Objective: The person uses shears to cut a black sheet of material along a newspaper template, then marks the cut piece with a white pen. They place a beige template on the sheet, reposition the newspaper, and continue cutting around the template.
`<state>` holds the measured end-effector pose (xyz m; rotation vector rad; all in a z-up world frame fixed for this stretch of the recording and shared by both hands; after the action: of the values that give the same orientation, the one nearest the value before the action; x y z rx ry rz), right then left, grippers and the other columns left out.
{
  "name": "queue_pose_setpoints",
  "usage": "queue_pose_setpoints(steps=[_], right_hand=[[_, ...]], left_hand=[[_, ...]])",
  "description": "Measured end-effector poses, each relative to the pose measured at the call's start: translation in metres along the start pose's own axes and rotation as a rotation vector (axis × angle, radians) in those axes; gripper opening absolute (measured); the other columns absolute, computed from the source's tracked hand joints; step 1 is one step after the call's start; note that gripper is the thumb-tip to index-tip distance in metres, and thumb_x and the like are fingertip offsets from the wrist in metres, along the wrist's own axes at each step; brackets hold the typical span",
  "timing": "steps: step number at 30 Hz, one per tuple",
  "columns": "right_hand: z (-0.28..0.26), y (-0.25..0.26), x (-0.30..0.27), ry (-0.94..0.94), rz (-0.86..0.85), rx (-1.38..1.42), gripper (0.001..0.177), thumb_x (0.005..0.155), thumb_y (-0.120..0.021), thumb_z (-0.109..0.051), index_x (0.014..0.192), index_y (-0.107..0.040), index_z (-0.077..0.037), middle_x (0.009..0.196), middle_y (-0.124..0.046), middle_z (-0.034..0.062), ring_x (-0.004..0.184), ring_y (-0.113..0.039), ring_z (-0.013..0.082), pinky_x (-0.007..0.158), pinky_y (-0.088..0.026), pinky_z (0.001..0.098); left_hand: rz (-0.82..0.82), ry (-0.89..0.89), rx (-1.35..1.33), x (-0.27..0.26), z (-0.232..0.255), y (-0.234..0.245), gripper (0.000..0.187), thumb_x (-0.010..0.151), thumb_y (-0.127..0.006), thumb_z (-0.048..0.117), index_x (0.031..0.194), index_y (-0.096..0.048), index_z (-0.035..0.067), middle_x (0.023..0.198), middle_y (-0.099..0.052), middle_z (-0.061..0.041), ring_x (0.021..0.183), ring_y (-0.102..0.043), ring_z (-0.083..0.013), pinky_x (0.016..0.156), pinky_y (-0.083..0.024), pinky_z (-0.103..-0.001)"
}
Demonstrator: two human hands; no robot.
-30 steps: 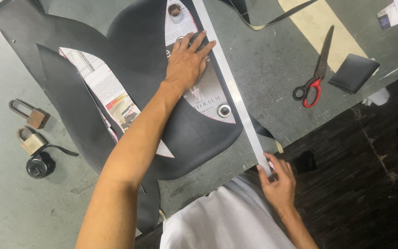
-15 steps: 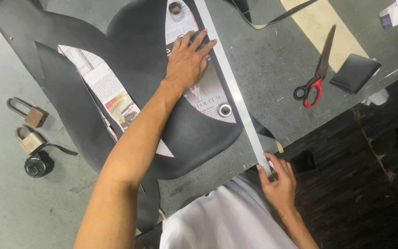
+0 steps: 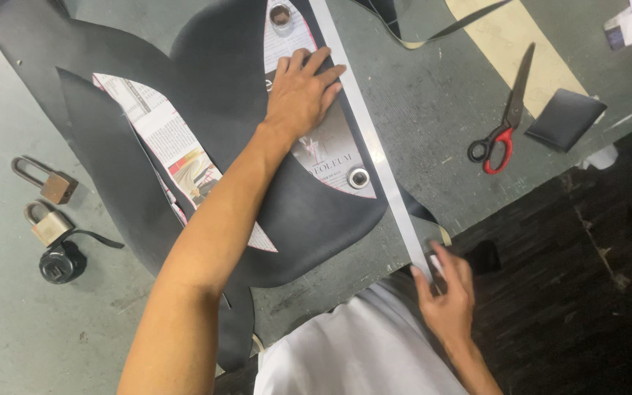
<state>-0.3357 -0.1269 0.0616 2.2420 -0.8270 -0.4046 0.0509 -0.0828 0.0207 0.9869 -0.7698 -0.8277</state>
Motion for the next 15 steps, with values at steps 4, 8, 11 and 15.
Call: queue_pose_setpoints(steps=[4,8,11,15], right_hand=[[0.015,0.01,0.004,-0.23,-0.022,0.131,0.065,0.089,-0.065,-0.003,0.151,-0.045,0.001,0.125,-0.057,0.0207,0.109,-0.063,0.0243,0.084,-0.057,0.0329],[0.017,0.015,0.027,-0.302,-0.02,0.443,0.051,0.096,-0.057,0.003,0.145,-0.047,0.004,0.126,-0.064,0.0208,0.111,-0.069,0.024,0.093,-0.056,0.0374],[0.027,0.008,0.044,-0.494,-0.093,0.566,0.034,0.1,-0.059,0.003,0.133,-0.061,0.008,0.117,-0.07,0.0256,0.098,-0.075,0.027,0.087,-0.062,0.0413],[0.02,-0.009,0.082,-0.538,-0.214,0.828,0.031,0.105,-0.052,-0.005,0.13,-0.066,0.008,0.106,-0.073,0.0242,0.085,-0.075,0.0287,0.079,-0.064,0.0426]], left_hand=[[0.068,-0.013,-0.001,0.018,0.0,-0.001,0.016,0.098,-0.073,0.026,0.105,-0.08,0.013,0.12,-0.064,-0.011,0.116,-0.052,-0.029,0.101,-0.04,-0.045],[-0.082,-0.012,0.116,0.051,-0.01,-0.027,0.015,0.088,-0.078,0.024,0.094,-0.081,0.01,0.103,-0.066,-0.013,0.109,-0.058,-0.0294,0.107,-0.037,-0.045],[-0.207,-0.001,0.216,0.074,-0.021,-0.045,0.016,0.085,-0.081,0.022,0.093,-0.08,0.008,0.105,-0.068,-0.015,0.108,-0.063,-0.0289,0.106,-0.038,-0.045],[-0.193,-0.029,0.302,0.102,-0.031,-0.039,0.035,0.062,-0.092,0.032,0.084,-0.08,0.007,0.109,-0.068,-0.013,0.113,-0.062,-0.0263,0.107,-0.034,-0.046]])
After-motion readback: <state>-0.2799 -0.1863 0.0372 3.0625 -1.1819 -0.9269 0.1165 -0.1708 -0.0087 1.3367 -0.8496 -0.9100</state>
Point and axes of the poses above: each hand's wrist, its own x-axis towards the middle knuckle, its own y-axis out of the back of the hand, z = x × y, the point moved 9 cm from there along x, towards the middle knuckle
